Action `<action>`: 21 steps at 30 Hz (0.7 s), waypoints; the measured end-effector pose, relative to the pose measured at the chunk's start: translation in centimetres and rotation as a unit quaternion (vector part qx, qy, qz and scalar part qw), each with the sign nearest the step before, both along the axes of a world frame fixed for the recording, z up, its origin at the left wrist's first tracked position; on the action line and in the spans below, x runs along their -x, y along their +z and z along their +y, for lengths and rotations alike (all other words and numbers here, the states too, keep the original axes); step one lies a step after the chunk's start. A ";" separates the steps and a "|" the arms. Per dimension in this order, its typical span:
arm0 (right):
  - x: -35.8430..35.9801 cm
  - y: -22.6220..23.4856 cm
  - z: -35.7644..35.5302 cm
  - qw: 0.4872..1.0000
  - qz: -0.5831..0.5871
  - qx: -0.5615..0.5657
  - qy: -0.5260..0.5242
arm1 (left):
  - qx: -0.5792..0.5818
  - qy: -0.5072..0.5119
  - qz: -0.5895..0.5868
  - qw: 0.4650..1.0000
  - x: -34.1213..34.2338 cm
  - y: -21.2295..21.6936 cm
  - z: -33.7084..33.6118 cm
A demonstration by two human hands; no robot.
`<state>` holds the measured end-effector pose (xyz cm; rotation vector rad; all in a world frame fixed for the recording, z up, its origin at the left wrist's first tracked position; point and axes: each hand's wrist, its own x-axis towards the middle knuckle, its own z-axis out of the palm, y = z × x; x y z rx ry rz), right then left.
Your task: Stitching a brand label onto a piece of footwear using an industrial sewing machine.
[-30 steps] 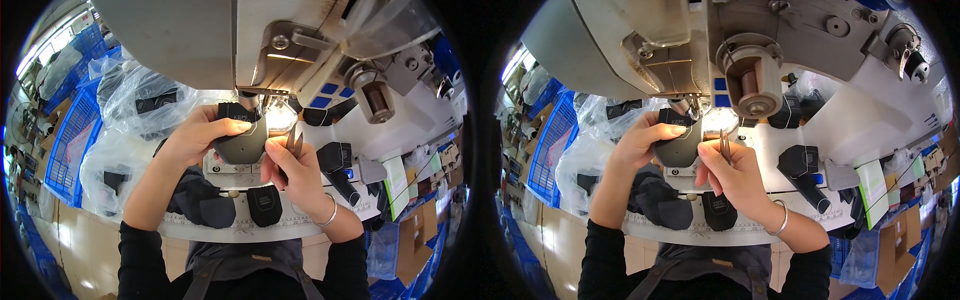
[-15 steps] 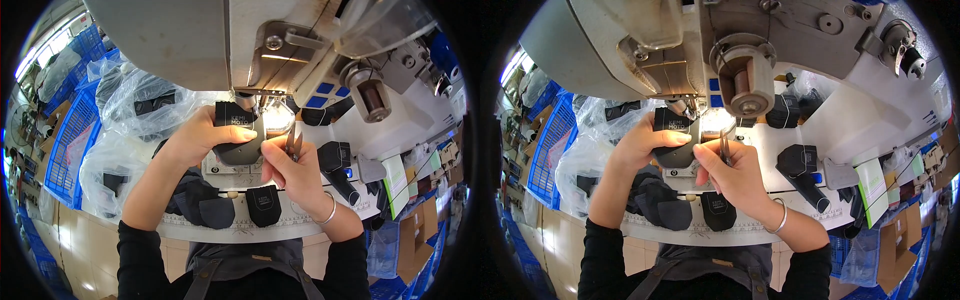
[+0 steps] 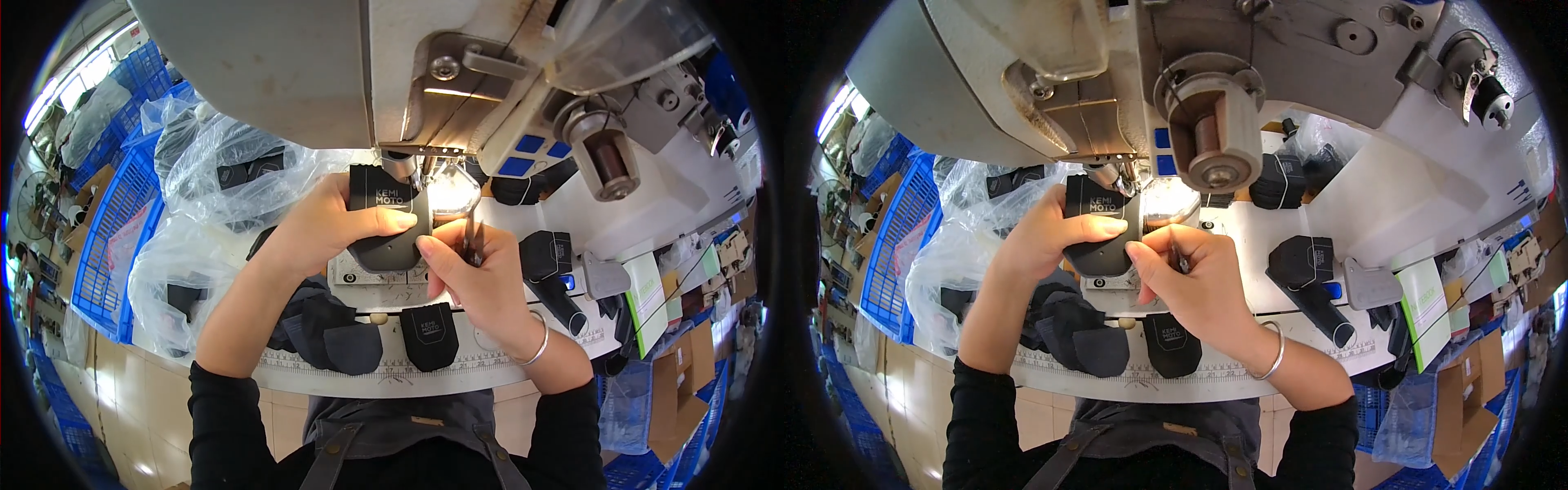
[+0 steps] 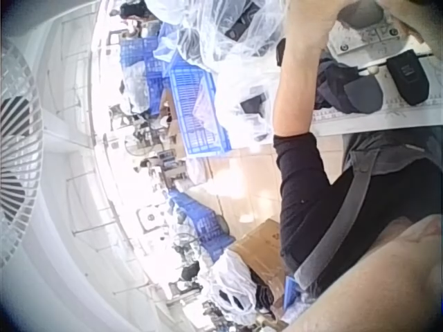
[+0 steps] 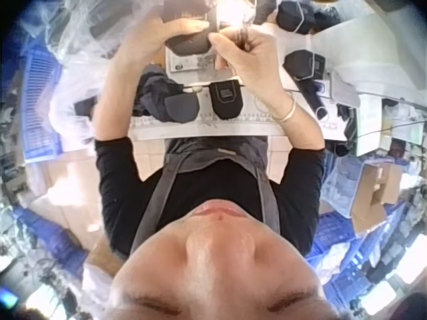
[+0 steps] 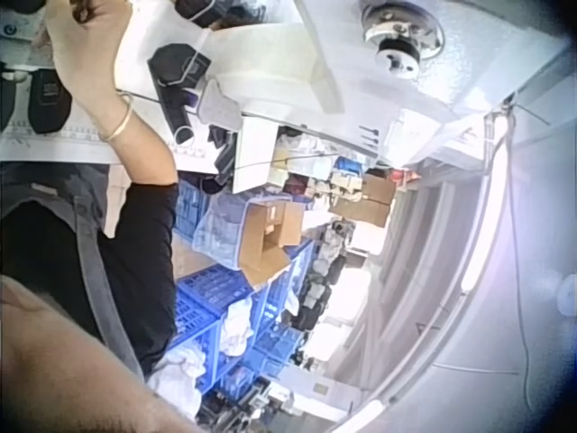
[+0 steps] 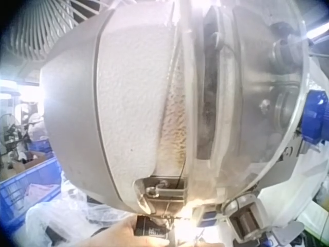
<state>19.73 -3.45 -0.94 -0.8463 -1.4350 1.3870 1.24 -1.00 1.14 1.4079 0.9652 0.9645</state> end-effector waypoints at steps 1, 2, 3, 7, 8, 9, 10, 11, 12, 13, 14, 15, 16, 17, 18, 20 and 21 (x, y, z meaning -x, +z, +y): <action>-0.4 0.2 0.1 0.993 -0.081 -0.080 -0.009 | 0.017 -0.004 -0.035 0.999 0.1 -0.2 0.0; -0.8 0.4 0.3 0.974 -0.162 -0.158 -0.016 | 0.034 -0.008 -0.071 0.997 0.3 -0.4 0.1; -1.2 0.5 0.8 0.974 -0.164 -0.158 -0.016 | 0.033 -0.008 -0.073 0.997 0.5 -0.5 0.2; -1.5 0.6 2.1 0.723 -0.266 -0.609 -0.189 | 0.045 -0.017 -0.087 0.995 0.1 -0.3 0.3; -1.4 0.6 2.1 0.702 -0.281 -0.625 -0.193 | 0.045 -0.013 -0.099 0.994 -0.3 -0.1 0.2; -1.0 0.2 2.1 0.707 -0.289 -0.618 -0.184 | 0.044 -0.014 -0.101 0.994 -0.1 -0.2 0.2; -0.7 0.2 2.0 0.706 -0.290 -0.619 -0.183 | 0.041 -0.010 -0.101 0.994 0.0 -0.4 0.2; -0.5 0.2 2.0 0.696 -0.298 -0.624 -0.191 | 0.037 -0.006 -0.099 0.994 0.1 -0.5 0.3; -0.4 0.2 1.9 0.688 -0.304 -0.629 -0.198 | 0.037 -0.005 -0.101 0.994 0.2 -0.7 0.4; -0.4 0.2 1.9 0.688 -0.305 -0.629 -0.197 | 0.038 -0.013 -0.117 0.992 0.2 -0.9 0.5; -0.4 0.2 2.0 0.691 -0.302 -0.627 -0.197 | 0.038 -0.020 -0.132 0.990 0.3 -1.1 0.5; -0.4 0.2 1.9 0.693 -0.301 -0.624 -0.199 | 0.038 -0.022 -0.132 0.990 0.2 -1.1 0.6; -0.4 0.2 1.9 0.693 -0.302 -0.623 -0.201 | 0.032 -0.018 -0.132 0.991 0.1 -1.2 0.6; -0.4 0.2 1.8 0.693 -0.304 -0.622 -0.202 | 0.025 -0.014 -0.133 0.991 0.1 -1.3 0.7; -0.4 0.2 1.8 0.694 -0.303 -0.621 -0.201 | 0.026 -0.015 -0.132 0.991 0.1 -1.4 0.7; -0.4 0.2 1.8 0.695 -0.300 -0.621 -0.202 | 0.031 -0.015 -0.138 0.990 0.2 -1.5 0.7; -0.4 0.2 1.9 0.697 -0.298 -0.621 -0.201 | 0.031 -0.016 -0.138 0.990 0.1 -1.5 0.7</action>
